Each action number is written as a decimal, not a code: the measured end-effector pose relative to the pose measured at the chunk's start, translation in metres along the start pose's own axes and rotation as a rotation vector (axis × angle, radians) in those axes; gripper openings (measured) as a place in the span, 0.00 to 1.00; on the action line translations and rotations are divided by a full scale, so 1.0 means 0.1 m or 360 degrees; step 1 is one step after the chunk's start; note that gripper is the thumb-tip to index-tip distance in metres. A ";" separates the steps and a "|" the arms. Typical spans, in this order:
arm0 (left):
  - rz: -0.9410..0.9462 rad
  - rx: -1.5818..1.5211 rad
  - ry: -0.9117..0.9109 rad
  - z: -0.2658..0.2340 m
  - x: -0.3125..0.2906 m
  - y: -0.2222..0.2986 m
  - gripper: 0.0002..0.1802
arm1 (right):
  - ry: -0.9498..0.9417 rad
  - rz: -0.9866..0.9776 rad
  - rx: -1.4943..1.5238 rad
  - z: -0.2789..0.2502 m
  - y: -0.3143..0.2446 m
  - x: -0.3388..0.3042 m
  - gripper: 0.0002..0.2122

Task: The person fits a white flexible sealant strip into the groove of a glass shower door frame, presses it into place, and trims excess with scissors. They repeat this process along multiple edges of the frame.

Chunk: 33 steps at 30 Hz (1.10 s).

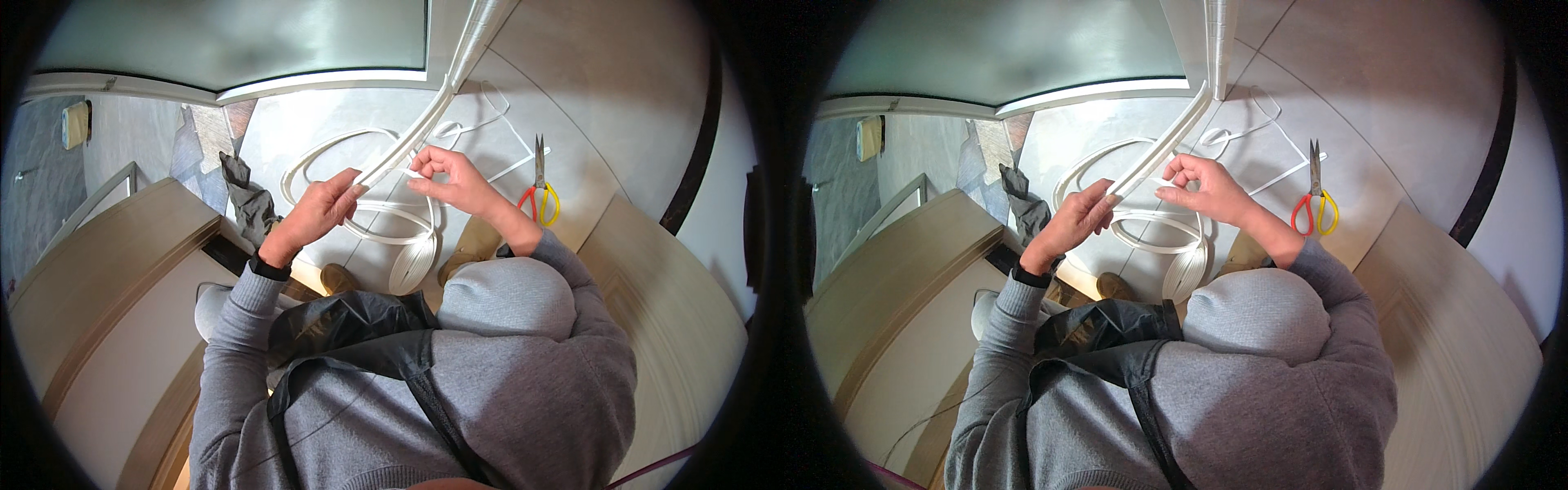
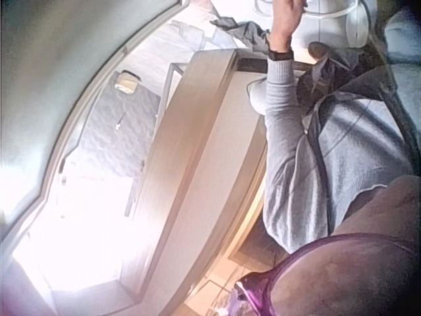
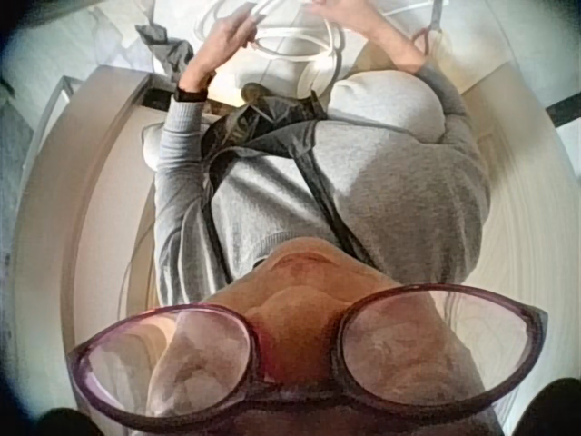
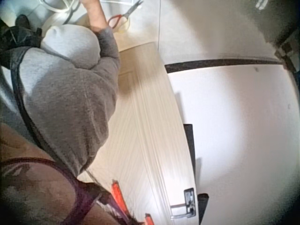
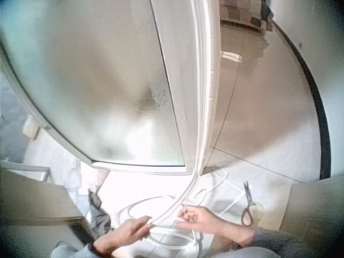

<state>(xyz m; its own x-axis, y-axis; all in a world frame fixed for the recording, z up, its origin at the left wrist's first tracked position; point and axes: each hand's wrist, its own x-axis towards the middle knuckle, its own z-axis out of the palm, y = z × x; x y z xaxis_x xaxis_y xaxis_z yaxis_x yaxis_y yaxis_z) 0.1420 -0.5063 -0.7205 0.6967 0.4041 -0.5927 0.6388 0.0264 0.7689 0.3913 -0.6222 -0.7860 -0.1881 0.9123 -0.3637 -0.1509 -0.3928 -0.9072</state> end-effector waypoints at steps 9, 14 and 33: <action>-0.0123 -0.0209 -0.0204 -0.23 -0.13 0.11 0.16 | 0.0327 -0.0044 -0.0369 -0.56 -0.27 0.00 0.09; -0.0143 -0.0266 -0.0224 -0.27 -0.17 0.14 0.16 | 0.0154 0.0007 -0.0830 -1.03 -0.37 0.00 0.14; -0.0304 -0.0616 -0.0366 -0.36 -0.29 0.30 0.14 | 0.0193 0.0061 -0.0430 -1.40 -0.25 0.08 0.17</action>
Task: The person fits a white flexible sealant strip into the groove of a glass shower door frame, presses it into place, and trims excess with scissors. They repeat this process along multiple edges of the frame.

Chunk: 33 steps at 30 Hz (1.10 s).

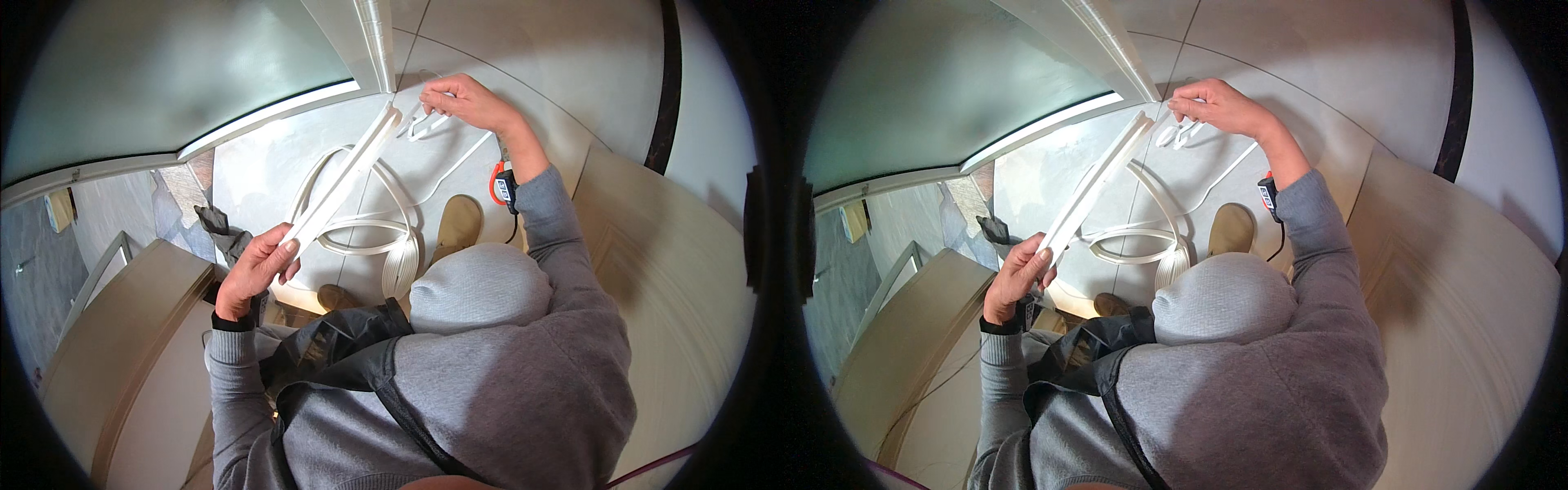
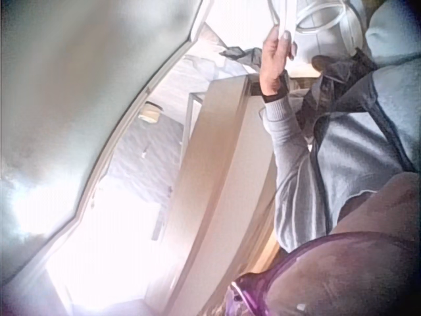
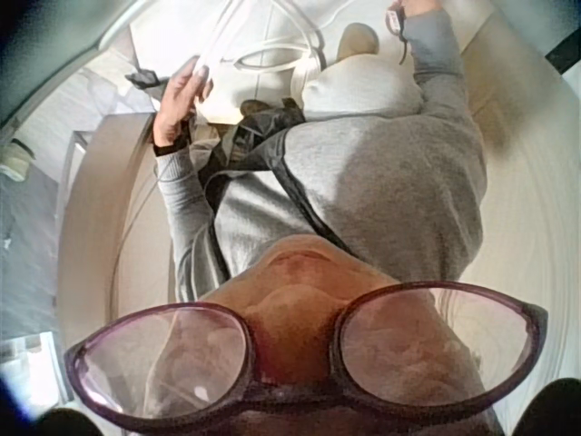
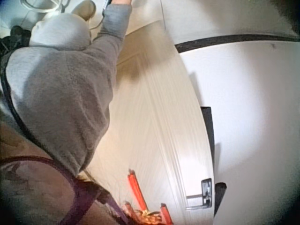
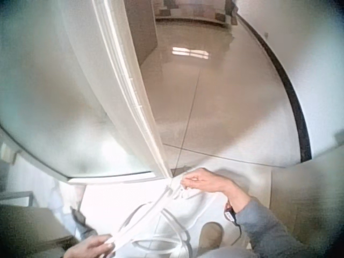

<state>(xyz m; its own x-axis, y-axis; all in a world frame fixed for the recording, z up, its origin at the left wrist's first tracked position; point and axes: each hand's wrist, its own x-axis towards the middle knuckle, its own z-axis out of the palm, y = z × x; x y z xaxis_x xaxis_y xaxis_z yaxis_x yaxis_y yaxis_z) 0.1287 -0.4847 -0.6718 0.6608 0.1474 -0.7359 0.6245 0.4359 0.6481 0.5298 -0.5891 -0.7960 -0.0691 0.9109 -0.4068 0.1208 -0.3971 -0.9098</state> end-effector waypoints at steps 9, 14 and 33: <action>-0.0019 -0.0102 -0.0270 0.08 0.10 -0.08 0.15 | -0.0129 -0.0039 -0.0316 0.14 0.58 0.20 0.17; 0.0000 0.0393 -0.0421 0.78 0.99 -0.93 0.20 | 0.0293 0.0229 -0.1245 -0.11 0.87 -0.47 0.13; 0.1352 0.0300 0.1501 -0.27 -2.67 2.25 0.06 | 0.1214 -0.1043 -0.0988 0.20 -3.49 -0.95 0.05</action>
<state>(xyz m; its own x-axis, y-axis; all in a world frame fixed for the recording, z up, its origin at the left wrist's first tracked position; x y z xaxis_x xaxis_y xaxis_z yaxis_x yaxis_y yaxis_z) 0.0818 -0.4022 -0.3343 0.3779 0.9184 0.1170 0.2542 -0.2244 0.9408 0.4748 -0.5388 -0.4413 0.2869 0.8355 0.4687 0.7576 0.1017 -0.6448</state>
